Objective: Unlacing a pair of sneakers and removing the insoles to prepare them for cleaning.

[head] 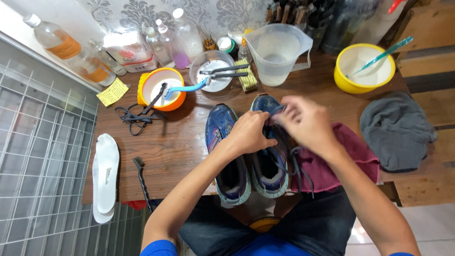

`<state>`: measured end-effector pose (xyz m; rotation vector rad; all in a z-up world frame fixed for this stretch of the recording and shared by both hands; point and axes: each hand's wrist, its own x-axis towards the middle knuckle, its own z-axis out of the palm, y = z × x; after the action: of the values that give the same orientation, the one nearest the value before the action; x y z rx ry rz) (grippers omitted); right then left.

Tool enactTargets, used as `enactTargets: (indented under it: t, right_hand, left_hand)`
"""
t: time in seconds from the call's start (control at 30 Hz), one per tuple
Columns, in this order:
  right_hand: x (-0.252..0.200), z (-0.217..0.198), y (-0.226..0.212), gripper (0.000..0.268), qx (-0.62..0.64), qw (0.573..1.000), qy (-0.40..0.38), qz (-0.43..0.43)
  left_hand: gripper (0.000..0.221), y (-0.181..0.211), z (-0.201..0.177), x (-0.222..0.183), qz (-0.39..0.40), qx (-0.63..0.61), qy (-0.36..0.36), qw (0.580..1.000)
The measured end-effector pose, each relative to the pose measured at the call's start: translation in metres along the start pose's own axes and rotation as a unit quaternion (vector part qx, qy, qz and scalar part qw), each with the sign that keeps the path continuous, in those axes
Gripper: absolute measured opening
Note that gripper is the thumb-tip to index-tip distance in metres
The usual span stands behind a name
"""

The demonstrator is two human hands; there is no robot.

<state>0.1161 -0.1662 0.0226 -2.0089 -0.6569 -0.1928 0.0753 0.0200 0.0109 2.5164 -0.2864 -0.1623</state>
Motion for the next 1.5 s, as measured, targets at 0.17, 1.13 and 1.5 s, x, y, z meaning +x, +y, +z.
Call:
enactTargets:
  t: [0.17,1.13,1.5]
  right_hand:
    - [0.006,-0.006,0.009,0.010,-0.041,0.997,-0.037,-0.045]
    - [0.015,-0.042,0.002,0.041,-0.107,0.946,-0.304,-0.040]
    - [0.025,-0.037,0.020,0.017,-0.406,0.873,-0.130,-0.236]
  left_hand:
    - [0.047,0.008,-0.014,-0.006,-0.010,-0.032,-0.009,0.999]
    - [0.047,0.005,-0.011,-0.007,-0.029,-0.061,-0.013,0.998]
    - [0.049,0.008,-0.005,0.001,-0.008,-0.029,0.019,0.999]
